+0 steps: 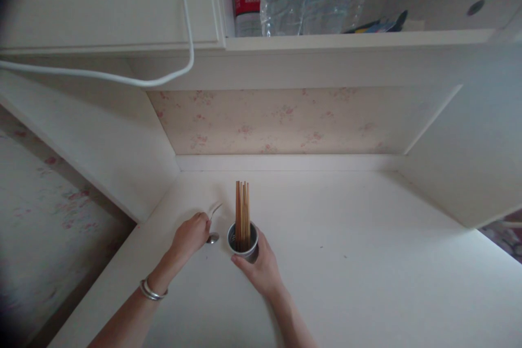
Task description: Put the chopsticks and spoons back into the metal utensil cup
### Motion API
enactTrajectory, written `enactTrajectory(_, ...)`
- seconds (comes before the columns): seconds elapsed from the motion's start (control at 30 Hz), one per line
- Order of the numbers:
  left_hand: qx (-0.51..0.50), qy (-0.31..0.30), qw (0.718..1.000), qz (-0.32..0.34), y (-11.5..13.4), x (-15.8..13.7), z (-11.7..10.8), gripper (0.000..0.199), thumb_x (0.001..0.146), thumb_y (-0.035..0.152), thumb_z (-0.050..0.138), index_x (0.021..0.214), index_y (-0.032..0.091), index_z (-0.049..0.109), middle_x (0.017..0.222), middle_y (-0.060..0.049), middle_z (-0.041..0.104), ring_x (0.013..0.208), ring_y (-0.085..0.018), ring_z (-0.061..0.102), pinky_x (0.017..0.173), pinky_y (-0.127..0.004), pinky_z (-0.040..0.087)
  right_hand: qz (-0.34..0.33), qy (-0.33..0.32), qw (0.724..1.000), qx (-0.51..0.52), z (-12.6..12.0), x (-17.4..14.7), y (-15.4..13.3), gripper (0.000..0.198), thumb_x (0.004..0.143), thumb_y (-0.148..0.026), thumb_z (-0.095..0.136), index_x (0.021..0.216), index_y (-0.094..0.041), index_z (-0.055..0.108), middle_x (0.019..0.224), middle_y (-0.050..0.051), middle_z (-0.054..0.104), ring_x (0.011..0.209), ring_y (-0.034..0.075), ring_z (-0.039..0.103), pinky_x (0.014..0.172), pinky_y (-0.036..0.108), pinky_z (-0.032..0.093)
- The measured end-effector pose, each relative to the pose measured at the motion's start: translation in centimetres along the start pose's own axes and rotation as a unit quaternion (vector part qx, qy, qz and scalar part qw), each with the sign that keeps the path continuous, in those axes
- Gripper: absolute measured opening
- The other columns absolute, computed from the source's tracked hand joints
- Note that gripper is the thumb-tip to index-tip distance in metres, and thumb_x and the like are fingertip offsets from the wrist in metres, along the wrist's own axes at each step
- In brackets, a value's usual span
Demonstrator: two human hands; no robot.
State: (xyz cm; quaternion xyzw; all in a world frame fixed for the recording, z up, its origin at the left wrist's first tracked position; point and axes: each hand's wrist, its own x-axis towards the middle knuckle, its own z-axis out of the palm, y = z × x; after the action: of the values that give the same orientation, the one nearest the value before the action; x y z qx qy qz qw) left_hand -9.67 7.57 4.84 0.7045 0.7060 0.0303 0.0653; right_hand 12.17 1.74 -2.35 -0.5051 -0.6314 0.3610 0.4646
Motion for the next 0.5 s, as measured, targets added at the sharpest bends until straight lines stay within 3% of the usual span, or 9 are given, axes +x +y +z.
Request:
enactTrajectory(0.13,-0.201,0.048,0.978,0.041,0.5,-0.3,-2.7,0.023,0.094,0.03,0.042,0.092,0.018,0.061,0.088,-0.007,0.07,0.081,-0.019,0.066,0.073,-0.028,0.045,0.001,0.002,1.0,0.002,0.0,-0.1,0.1,0.078,0.07,-0.034,0.079,0.139,-0.026,0.042,0.137,0.008,0.055,0.127,0.031,0.05,0.107,0.049,0.04)
enactTrajectory(0.27,-0.461,0.077,0.882,0.059,1.7,-0.9,-5.2,0.028,0.089,0.043,0.052,0.099,0.017,0.058,0.088,-0.005,0.069,0.077,-0.016,0.065,0.068,-0.025,0.047,-0.003,0.003,1.0,0.012,0.0,-0.1,0.2,0.079,0.071,-0.035,0.078,0.14,-0.026,0.041,0.138,0.009,0.054,0.128,0.03,0.05,0.108,0.05,0.039)
enactTrajectory(0.37,-0.581,0.088,0.807,0.056,3.0,-1.4,-5.8,0.036,0.083,0.044,0.061,0.106,0.016,0.055,0.093,-0.006,0.069,0.077,-0.015,0.064,0.065,-0.025,0.049,-0.007,0.002,1.0,0.018,0.0,-0.1,0.1,0.081,0.071,-0.037,0.079,0.14,-0.025,0.04,0.138,0.009,0.054,0.127,0.032,0.05,0.107,0.05,0.04)
enactTrajectory(0.43,-0.616,0.096,0.78,0.059,3.9,-1.7,-5.6,0.039,0.081,0.042,0.064,0.108,0.016,0.055,0.092,-0.005,0.069,0.075,-0.014,0.063,0.066,-0.024,0.049,-0.008,-0.001,1.0,0.016,0.0,0.0,-0.1,0.08,0.071,-0.037,0.078,0.141,-0.026,0.04,0.138,0.009,0.054,0.127,0.032,0.05,0.107,0.051,0.04)
enactTrajectory(0.5,-0.623,0.093,0.774,0.059,4.7,-1.9,-5.0,0.035,0.081,0.041,0.064,0.106,0.016,0.057,0.087,-0.003,0.068,0.072,-0.013,0.061,0.067,-0.024,0.049,-0.009,-0.002,1.0,0.011,0.0,0.0,-0.2,0.079,0.071,-0.037,0.078,0.14,-0.026,0.041,0.138,0.009,0.055,0.127,0.032,0.05,0.107,0.051,0.04)
